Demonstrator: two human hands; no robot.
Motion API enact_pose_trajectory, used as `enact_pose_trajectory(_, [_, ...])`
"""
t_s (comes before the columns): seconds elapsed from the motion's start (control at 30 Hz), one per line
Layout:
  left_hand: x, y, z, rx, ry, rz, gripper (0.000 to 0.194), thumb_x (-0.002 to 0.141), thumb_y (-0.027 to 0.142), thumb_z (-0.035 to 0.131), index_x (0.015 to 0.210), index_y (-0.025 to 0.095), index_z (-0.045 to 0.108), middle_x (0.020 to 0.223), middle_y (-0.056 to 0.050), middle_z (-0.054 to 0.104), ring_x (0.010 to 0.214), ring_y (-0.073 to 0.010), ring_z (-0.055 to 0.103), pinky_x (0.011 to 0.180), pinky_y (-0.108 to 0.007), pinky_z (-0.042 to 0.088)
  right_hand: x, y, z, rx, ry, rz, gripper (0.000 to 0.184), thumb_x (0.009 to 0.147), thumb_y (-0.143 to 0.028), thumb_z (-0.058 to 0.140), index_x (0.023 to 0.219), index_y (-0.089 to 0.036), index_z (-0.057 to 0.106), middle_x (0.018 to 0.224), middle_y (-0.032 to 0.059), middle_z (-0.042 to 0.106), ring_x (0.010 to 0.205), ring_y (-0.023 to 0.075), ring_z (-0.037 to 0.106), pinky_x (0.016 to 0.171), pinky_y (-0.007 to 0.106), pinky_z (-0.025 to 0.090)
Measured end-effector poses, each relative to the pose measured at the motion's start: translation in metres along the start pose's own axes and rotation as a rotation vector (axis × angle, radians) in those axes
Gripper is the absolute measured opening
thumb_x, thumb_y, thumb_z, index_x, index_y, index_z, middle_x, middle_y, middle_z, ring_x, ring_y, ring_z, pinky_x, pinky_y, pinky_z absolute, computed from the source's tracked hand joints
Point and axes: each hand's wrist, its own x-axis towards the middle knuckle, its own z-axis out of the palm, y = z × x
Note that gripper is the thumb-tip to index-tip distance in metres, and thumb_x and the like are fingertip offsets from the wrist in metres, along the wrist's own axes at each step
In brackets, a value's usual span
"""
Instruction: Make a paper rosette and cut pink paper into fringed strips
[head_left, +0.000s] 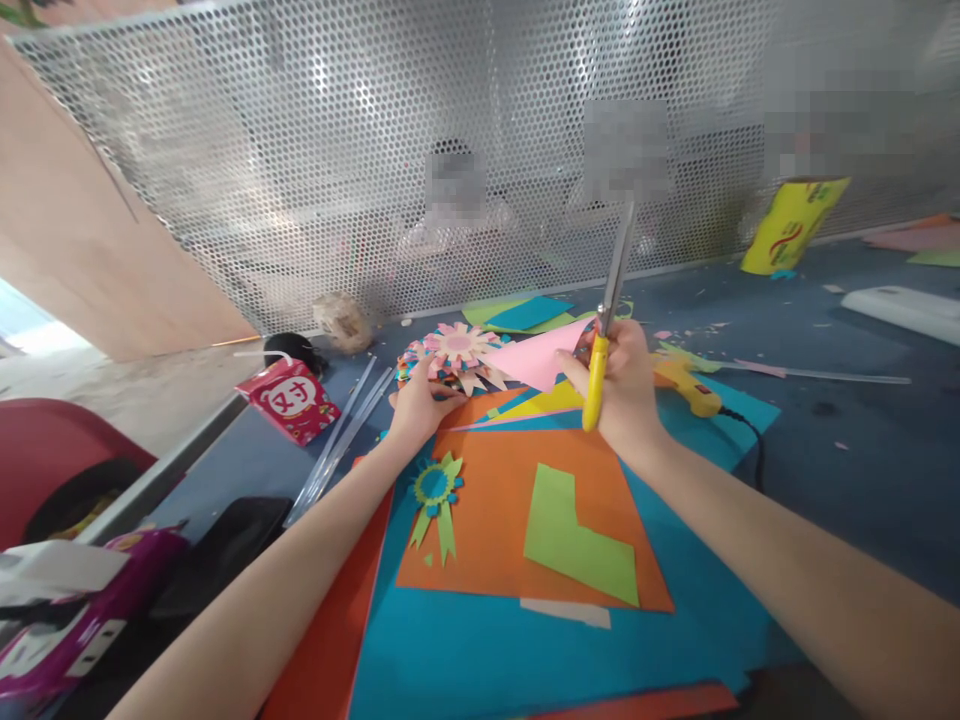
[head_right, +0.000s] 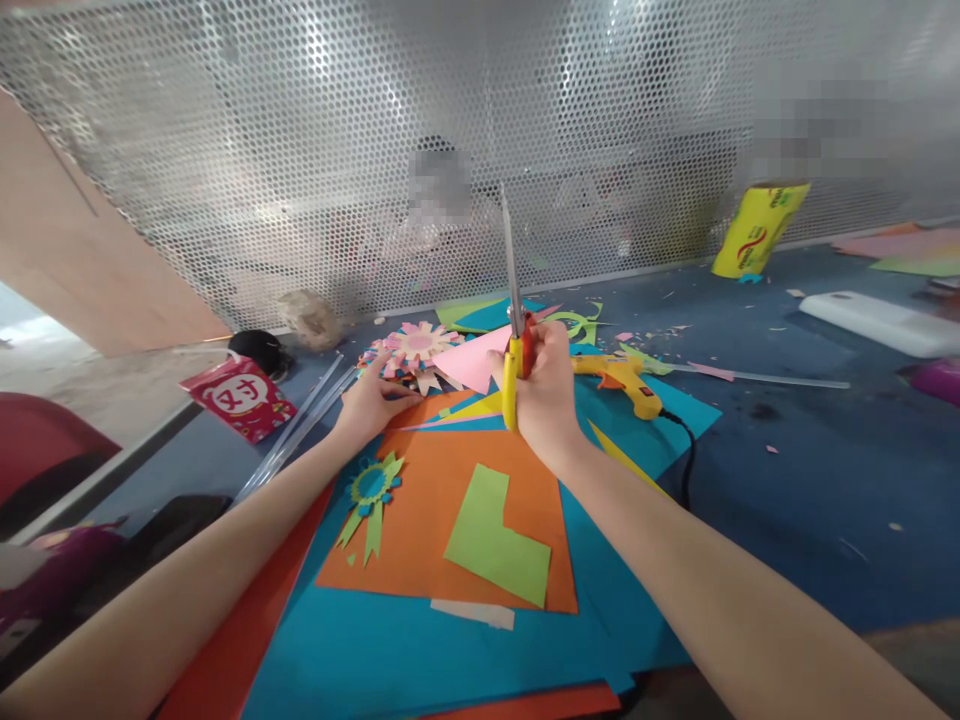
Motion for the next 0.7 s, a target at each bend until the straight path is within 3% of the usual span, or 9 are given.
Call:
enact_pose_trajectory(0.27, [0.0005,-0.0049,0.0018,0.045,0.066,0.078,0.084,0.068,0.032,0.068,0.137,0.018,0.023,0.083,-0.004,0.075,0.103,-0.0237,0.061,0.094,-0.043,0.032,-0.0001,-0.0001,-0.0007,0.000,0.000,-0.018,0.040,0.059,-0.030,0.072,0.072,-0.027,0.035,0.066,-0.0051,0.046,0.057,0.0143,0.050,0.051,0.031,0.044])
enact_pose_trajectory(0.4, [-0.0010,-0.0031,-0.0004,0.069,0.041,0.103,0.087,0.069,0.033,0.067,0.140,0.015,0.019,0.084,-0.005,0.075,0.102,-0.0231,0.061,0.094,-0.041,0.034,0.0005,-0.0005,-0.0009,0.017,0.001,0.003,0.041,0.057,-0.029,0.074,0.070,-0.026,0.035,0.064,-0.0057,0.046,0.053,0.0128,0.048,0.046,0.029,0.042])
enact_pose_trajectory(0.57, [-0.0019,-0.0020,-0.0009,0.118,-0.022,0.127,0.069,0.077,0.034,0.058,0.138,0.019,0.029,0.090,-0.005,0.074,0.105,-0.0235,0.060,0.093,-0.040,0.035,0.0010,-0.0004,-0.0007,0.053,-0.008,0.040,0.043,0.055,-0.029,0.075,0.071,-0.026,0.035,0.065,-0.0060,0.044,0.049,0.0113,0.046,0.040,0.027,0.035])
enact_pose_trajectory(0.7, [-0.0025,-0.0038,-0.0033,0.109,-0.044,0.141,0.069,0.075,0.035,0.062,0.135,0.021,0.033,0.091,-0.004,0.074,0.107,-0.0239,0.059,0.093,-0.040,0.037,0.0007,0.0014,-0.0007,0.075,-0.015,0.049,0.043,0.055,-0.029,0.075,0.072,-0.026,0.036,0.068,-0.0050,0.046,0.051,0.0116,0.048,0.039,0.027,0.035])
